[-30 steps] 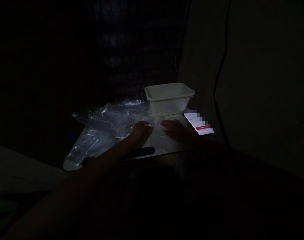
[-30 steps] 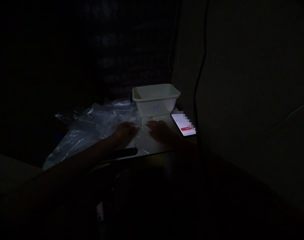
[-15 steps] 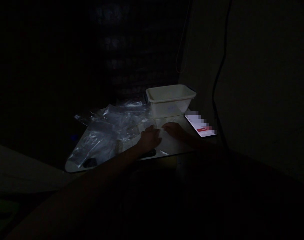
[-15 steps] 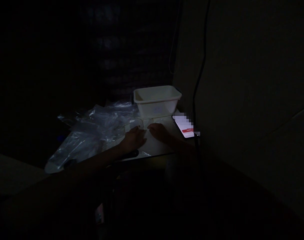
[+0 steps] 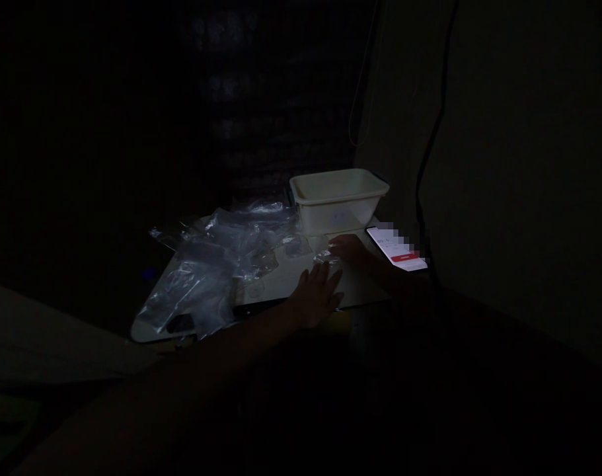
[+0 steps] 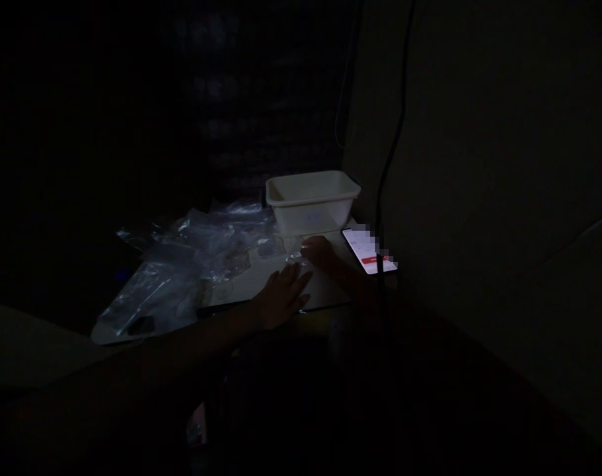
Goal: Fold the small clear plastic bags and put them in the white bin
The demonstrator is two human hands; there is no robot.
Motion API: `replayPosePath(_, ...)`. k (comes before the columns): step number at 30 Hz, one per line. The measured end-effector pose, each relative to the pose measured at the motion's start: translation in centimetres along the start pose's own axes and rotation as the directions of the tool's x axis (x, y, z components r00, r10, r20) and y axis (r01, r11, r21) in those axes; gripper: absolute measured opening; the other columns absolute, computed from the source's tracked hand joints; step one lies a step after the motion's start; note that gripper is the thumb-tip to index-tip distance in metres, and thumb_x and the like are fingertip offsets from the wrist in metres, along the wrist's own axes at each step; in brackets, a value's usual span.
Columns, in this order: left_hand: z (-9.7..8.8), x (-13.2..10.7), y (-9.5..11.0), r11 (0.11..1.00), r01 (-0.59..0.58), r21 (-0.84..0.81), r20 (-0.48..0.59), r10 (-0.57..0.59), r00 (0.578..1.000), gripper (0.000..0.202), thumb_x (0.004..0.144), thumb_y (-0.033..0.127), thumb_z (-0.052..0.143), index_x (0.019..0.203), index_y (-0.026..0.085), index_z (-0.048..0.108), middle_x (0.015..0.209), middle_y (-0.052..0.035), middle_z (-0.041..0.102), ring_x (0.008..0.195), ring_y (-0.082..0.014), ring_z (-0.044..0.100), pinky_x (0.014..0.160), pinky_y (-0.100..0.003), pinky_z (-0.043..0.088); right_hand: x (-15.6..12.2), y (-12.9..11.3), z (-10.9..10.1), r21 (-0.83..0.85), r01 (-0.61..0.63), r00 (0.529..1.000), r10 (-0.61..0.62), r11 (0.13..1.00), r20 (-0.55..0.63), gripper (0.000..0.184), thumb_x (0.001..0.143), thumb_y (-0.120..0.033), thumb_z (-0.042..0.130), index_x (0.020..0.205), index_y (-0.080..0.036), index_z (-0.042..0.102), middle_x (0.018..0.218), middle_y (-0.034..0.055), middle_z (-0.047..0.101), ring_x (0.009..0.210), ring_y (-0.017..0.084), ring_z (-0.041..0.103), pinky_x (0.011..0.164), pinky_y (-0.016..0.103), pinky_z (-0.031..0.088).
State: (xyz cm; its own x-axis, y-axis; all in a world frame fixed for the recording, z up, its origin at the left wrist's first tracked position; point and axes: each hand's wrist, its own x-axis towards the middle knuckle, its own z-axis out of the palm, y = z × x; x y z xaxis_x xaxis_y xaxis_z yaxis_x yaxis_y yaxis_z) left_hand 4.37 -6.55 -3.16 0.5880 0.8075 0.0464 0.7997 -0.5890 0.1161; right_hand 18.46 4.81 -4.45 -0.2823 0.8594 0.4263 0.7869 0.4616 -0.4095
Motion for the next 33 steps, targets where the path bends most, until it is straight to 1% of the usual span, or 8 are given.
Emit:
replayPosePath(3, -0.5, -0.2, -0.3, 0.999, 0.019, -0.027, -0.067, -0.021, 0.998, 0.048, 0.084, 0.039, 0.026, 0.126, 0.016, 0.027, 0.132, -0.0167, 0.028, 0.122, -0.0261, 0.023, 0.092, -0.041, 0.025, 0.1, 0.2, 0.3, -0.003, -0.067, 0.998, 0.067, 0.998, 0.007, 0.02, 0.065, -0.016, 0.049, 0.079, -0.014, 0.063, 0.085, 0.0085, 0.065, 0.078, 0.018, 0.058, 0.071, 0.03, 0.046)
replayPosePath(5, -1.2, -0.4, -0.8, 0.994, 0.094, -0.056, -0.108, -0.1, 0.989, 0.047, 0.082, 0.04, 0.028, 0.121, 0.013, 0.034, 0.125, -0.0161, 0.038, 0.114, -0.0249, 0.035, 0.088, -0.037, 0.03, 0.1, 0.3, 0.4, -0.003, -0.092, 0.996, 0.092, 0.996, 0.004, 0.025, 0.065, -0.016, 0.048, 0.085, -0.013, 0.062, 0.089, 0.0094, 0.064, 0.08, 0.018, 0.058, 0.073, 0.03, 0.046)
replayPosePath(8, -2.1, -0.8, -1.7, 0.958, 0.277, -0.075, -0.093, -0.283, 0.955, 0.048, 0.077, 0.048, 0.033, 0.103, 0.012, 0.05, 0.102, -0.0142, 0.055, 0.093, -0.0246, 0.052, 0.076, -0.035, 0.038, 0.2, 0.5, 0.4, 0.006, -0.117, 0.993, 0.117, 0.993, 0.007, 0.028, 0.064, -0.017, 0.047, 0.088, -0.013, 0.061, 0.089, 0.0085, 0.064, 0.079, 0.018, 0.058, 0.071, 0.03, 0.046)
replayPosePath(10, -2.5, -1.1, -2.1, 0.943, 0.33, -0.033, -0.071, -0.331, 0.941, 0.05, 0.073, 0.056, 0.034, 0.089, 0.014, 0.056, 0.087, -0.012, 0.06, 0.081, -0.025, 0.055, 0.07, -0.035, 0.038, 0.2, 0.6, 0.4, 0.015, -0.132, 0.991, 0.131, 0.991, 0.015, 0.03, 0.063, -0.016, 0.047, 0.09, -0.013, 0.061, 0.088, 0.0074, 0.064, 0.078, 0.018, 0.058, 0.069, 0.03, 0.047)
replayPosePath(16, -2.2, -1.5, -1.5, 0.963, 0.259, 0.075, -0.077, -0.253, 0.964, 0.049, 0.072, 0.057, 0.032, 0.075, 0.016, 0.059, 0.072, -0.009, 0.06, 0.071, -0.0233, 0.056, 0.067, -0.036, 0.036, 0.1, 0.5, 0.7, 0.002, -0.169, 0.986, 0.169, 0.986, 0.005, 0.033, 0.061, -0.014, 0.045, 0.089, -0.014, 0.061, 0.087, 0.0064, 0.064, 0.079, 0.017, 0.058, 0.069, 0.029, 0.046)
replayPosePath(23, -2.2, -1.4, -0.7, 0.971, 0.211, 0.115, -0.058, -0.205, 0.977, 0.036, 0.073, 0.043, 0.038, 0.075, 0.014, 0.06, 0.075, -0.0125, 0.061, 0.074, -0.0262, 0.055, 0.066, -0.038, 0.035, -0.3, 0.2, 0.7, -0.011, -0.184, 0.983, 0.184, 0.983, 0.004, 0.033, 0.062, -0.015, 0.042, 0.09, -0.016, 0.061, 0.088, 0.0056, 0.064, 0.078, 0.017, 0.058, 0.07, 0.029, 0.046)
replayPosePath(30, -2.3, -1.7, -0.8, 0.977, 0.134, 0.169, -0.047, -0.127, 0.991, 0.029, 0.073, 0.034, 0.039, 0.078, 0.014, 0.06, 0.079, -0.0128, 0.061, 0.078, -0.0254, 0.055, 0.069, -0.039, 0.033, -0.7, 0.1, 0.7, -0.011, -0.147, 0.987, 0.145, 0.989, -0.071, 0.031, 0.064, -0.019, 0.043, 0.088, -0.02, 0.061, 0.089, 0.0033, 0.064, 0.08, 0.017, 0.057, 0.071, 0.03, 0.046)
replayPosePath(33, -2.6, -1.7, -0.6, 0.971, 0.091, 0.22, -0.039, -0.084, 0.996, 0.029, 0.072, 0.035, 0.042, 0.077, 0.013, 0.061, 0.08, -0.0128, 0.061, 0.075, -0.0247, 0.055, 0.069, -0.038, 0.033, -0.8, -0.2, 0.4, -0.048, -0.148, 0.989, 0.147, 0.988, -0.032, 0.03, 0.066, -0.02, 0.043, 0.09, -0.02, 0.06, 0.092, 0.0035, 0.063, 0.083, 0.017, 0.056, 0.074, 0.029, 0.045)
